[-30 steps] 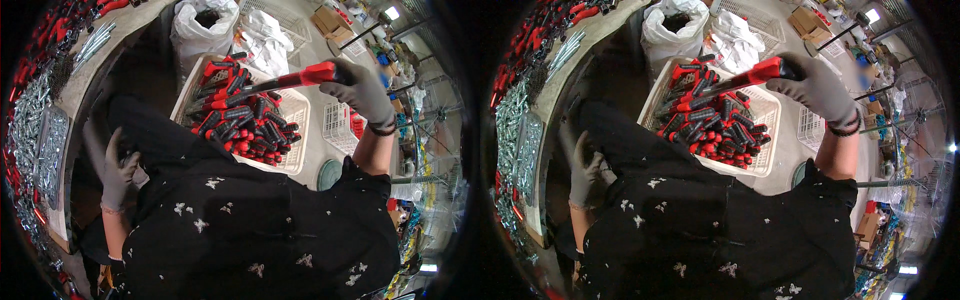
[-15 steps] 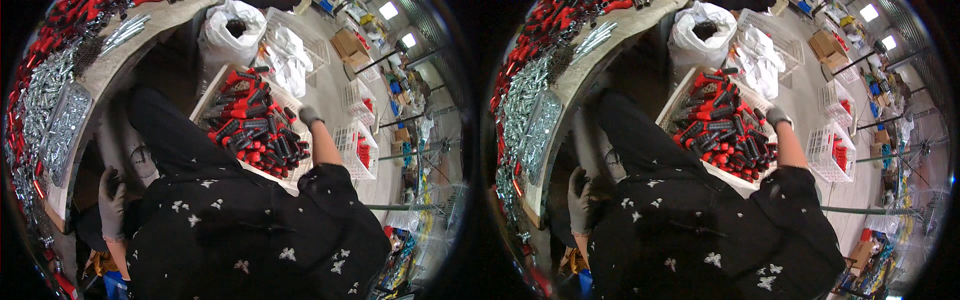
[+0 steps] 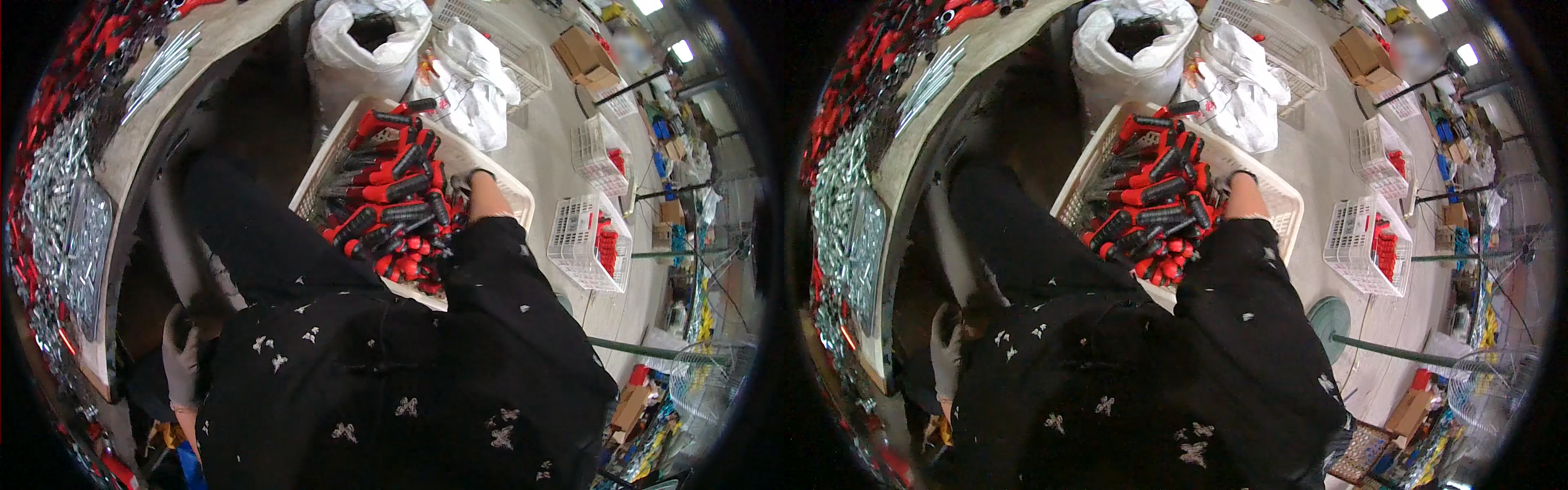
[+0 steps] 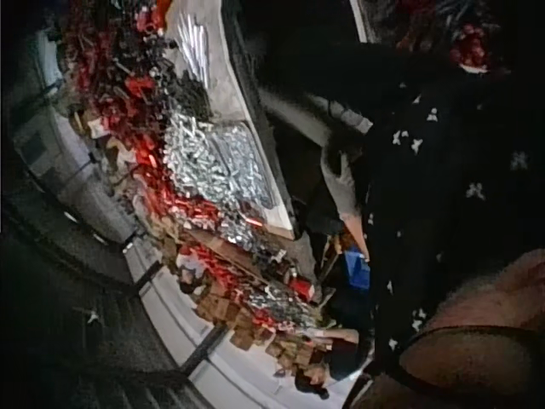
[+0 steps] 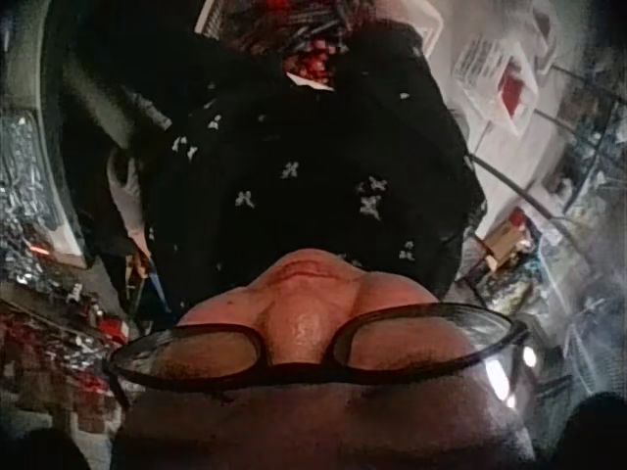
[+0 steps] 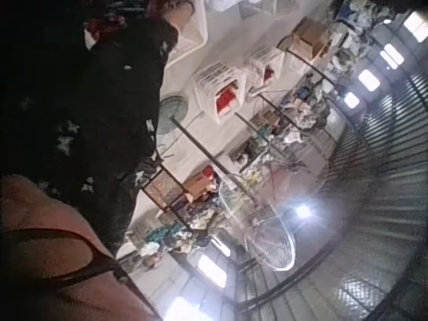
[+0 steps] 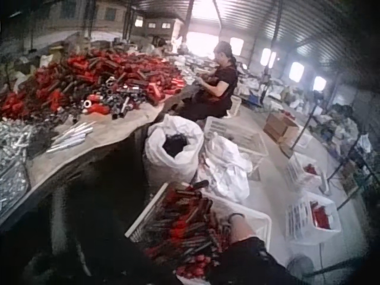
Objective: Assembling various metal components including tubes, springs, and red handles at a factory workstation.
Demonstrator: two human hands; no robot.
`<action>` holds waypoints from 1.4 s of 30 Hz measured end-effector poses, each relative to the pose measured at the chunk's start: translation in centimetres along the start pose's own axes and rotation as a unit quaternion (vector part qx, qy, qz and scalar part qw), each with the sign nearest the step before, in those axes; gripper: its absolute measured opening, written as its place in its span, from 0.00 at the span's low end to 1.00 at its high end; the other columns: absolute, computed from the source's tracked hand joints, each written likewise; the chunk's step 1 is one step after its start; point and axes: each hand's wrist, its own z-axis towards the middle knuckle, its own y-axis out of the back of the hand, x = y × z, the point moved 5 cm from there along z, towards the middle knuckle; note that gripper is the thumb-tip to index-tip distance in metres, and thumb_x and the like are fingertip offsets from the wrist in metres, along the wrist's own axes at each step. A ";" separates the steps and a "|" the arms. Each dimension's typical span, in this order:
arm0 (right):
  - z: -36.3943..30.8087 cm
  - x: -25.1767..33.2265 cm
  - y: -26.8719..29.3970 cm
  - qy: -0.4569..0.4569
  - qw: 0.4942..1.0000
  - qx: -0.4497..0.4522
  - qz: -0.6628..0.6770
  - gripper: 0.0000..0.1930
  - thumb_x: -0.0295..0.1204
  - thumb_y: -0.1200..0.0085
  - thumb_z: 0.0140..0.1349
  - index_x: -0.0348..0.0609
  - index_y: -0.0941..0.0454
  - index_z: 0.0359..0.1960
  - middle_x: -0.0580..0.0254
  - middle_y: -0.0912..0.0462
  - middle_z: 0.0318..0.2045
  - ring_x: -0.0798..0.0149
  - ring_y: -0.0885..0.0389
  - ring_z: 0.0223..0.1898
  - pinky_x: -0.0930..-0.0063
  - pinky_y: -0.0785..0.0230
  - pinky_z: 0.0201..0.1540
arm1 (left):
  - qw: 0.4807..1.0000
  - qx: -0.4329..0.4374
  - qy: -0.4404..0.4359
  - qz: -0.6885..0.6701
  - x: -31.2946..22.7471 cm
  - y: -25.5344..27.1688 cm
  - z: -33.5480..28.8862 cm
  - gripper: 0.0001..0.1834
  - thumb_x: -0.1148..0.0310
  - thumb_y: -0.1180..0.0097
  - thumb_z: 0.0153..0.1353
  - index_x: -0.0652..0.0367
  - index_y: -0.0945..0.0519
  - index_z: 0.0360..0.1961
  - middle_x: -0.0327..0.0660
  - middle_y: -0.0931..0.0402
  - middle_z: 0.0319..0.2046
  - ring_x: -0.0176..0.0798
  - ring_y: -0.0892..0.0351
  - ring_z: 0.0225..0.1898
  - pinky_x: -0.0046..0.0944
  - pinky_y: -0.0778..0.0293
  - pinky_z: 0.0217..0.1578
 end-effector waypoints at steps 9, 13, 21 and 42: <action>-6.9 -12.1 -8.2 0.514 0.741 -0.047 -0.430 0.22 0.37 0.47 0.59 0.38 0.19 0.52 0.35 0.26 0.60 0.46 0.23 0.59 0.54 0.31 0.61 | 0.998 0.054 0.007 -0.037 -4.9 -4.8 4.7 0.28 0.68 0.45 0.67 0.65 0.33 0.66 0.51 0.27 0.59 0.42 0.28 0.59 0.39 0.34 0.60; -1.4 -14.2 -8.3 -0.044 0.990 -0.137 -0.006 0.32 0.53 0.57 0.67 0.39 0.24 0.59 0.39 0.23 0.59 0.41 0.24 0.60 0.51 0.33 0.63 | 0.993 0.107 0.045 -0.038 -4.2 -4.8 5.2 0.28 0.67 0.46 0.70 0.64 0.35 0.68 0.50 0.29 0.61 0.42 0.28 0.60 0.37 0.33 0.59; -13.3 6.0 10.2 0.099 0.944 -0.307 -0.075 0.24 0.48 0.57 0.70 0.44 0.21 0.55 0.45 0.19 0.54 0.48 0.20 0.55 0.57 0.30 0.58 | 0.997 -0.023 -0.067 0.029 -2.8 1.5 1.4 0.25 0.69 0.40 0.63 0.64 0.27 0.61 0.50 0.25 0.56 0.46 0.25 0.59 0.41 0.31 0.59; -29.2 59.4 12.5 0.610 0.674 -0.308 -0.280 0.13 0.38 0.38 0.55 0.40 0.18 0.31 0.42 0.16 0.34 0.44 0.16 0.38 0.53 0.25 0.42 | 0.943 -0.292 -0.107 -0.117 -5.9 24.4 -4.5 0.17 0.74 0.42 0.61 0.65 0.19 0.51 0.42 0.17 0.43 0.33 0.19 0.46 0.37 0.24 0.50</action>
